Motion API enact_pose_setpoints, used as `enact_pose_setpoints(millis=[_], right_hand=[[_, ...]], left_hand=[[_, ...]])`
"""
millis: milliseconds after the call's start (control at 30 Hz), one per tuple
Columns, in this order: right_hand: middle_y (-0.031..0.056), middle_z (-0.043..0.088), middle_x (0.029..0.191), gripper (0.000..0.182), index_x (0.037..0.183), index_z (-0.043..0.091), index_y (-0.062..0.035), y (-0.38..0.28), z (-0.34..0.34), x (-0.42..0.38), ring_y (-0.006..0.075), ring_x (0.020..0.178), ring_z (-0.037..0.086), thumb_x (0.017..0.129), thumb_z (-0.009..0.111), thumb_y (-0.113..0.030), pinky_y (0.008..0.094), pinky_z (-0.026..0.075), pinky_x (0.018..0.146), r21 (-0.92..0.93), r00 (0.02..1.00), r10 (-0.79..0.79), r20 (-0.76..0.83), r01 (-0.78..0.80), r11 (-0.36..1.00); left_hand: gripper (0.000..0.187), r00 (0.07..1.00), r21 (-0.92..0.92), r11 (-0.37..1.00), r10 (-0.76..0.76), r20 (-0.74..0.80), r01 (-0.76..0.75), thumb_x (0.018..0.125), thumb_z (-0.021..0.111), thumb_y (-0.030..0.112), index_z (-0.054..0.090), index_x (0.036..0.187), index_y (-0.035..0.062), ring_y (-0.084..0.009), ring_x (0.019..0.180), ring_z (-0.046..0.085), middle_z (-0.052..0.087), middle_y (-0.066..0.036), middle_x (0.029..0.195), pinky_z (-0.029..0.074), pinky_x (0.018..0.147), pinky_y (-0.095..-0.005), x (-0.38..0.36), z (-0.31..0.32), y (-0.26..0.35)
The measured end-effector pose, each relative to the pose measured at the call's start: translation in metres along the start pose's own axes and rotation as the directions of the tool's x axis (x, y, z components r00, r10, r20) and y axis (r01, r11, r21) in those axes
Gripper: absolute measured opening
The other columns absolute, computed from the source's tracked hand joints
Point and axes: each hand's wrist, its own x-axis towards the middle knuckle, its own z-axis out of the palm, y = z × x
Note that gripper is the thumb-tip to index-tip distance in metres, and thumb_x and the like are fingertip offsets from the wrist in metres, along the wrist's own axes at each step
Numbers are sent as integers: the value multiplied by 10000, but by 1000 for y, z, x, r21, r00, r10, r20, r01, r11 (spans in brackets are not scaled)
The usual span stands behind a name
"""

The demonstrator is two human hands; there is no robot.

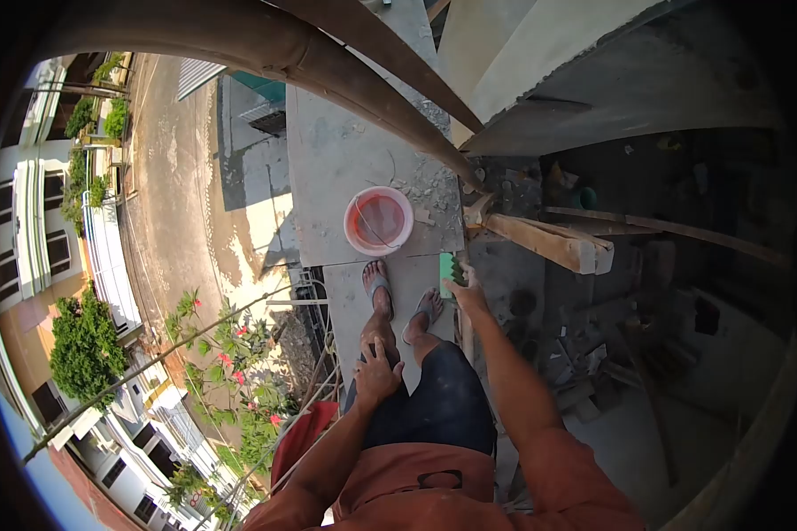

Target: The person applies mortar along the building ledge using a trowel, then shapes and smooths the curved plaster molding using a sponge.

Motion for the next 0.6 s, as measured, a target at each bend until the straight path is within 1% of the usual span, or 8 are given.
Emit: enact_pose_setpoints(millis=[67,200,233,367,467,533,567,600], right_hand=[[216,613,1298,756,1456,434,-140,-17,28,24,356,1160,621,817,762,-375,410,484,978,-213,1000,6,31,1,977],[245,537,1330,751,1470,428,-158,-14,97,99,436,1203,556,819,739,-362,482,468,1005,-414,994,-89,66,109,904],[246,509,1339,755,1477,423,-166,-15,113,115,453,1214,532,814,739,-336,497,467,1007,-490,990,-128,62,142,860],[217,478,1302,770,1483,422,-205,5,167,191,454,1222,497,793,753,-289,510,468,1007,-499,950,-310,44,290,817],[181,472,1289,756,1474,438,-215,12,193,228,409,1208,500,786,752,-219,494,460,1001,-603,904,-392,171,411,684],[164,489,1256,677,1454,486,-235,28,207,256,377,1156,515,814,693,-163,511,462,974,-738,831,-444,335,525,425],[164,489,1256,677,1454,486,-235,35,215,265,377,1156,515,814,693,-163,511,462,974,-736,821,-463,334,534,416],[156,497,1249,624,1441,508,-253,42,221,271,358,1132,521,841,650,-155,514,458,963,-776,792,-492,360,547,313]], left_hand=[[878,1000,105,994,-15,9,14,853,724,449,325,1543,82,-554,1183,520,332,-325,1506,457,987,-574,7,-12,15],[883,998,65,997,-52,30,50,845,740,415,319,1547,85,-540,1218,506,310,-307,1529,453,1004,-571,29,-22,24],[889,999,94,995,-14,-39,17,841,749,390,308,1547,80,-541,1224,500,309,-298,1535,446,1006,-578,31,-20,23],[885,983,94,995,54,-178,-38,830,756,389,330,1543,83,-537,1249,477,298,-274,1558,440,1022,-575,46,-26,22],[895,975,72,997,46,-217,-31,806,772,402,354,1532,89,-543,1254,467,307,-268,1557,427,1028,-587,56,-33,24],[900,973,61,998,25,-230,-11,792,786,378,355,1520,71,-527,1290,447,306,-277,1555,402,1061,-574,62,-36,25],[905,978,58,998,7,-210,5,779,800,354,357,1508,52,-511,1325,428,305,-286,1553,378,1093,-561,63,-38,25],[876,963,38,998,49,-264,-40,780,791,374,391,1489,51,-529,1317,428,326,-286,1542,383,1082,-575,65,-38,26]])
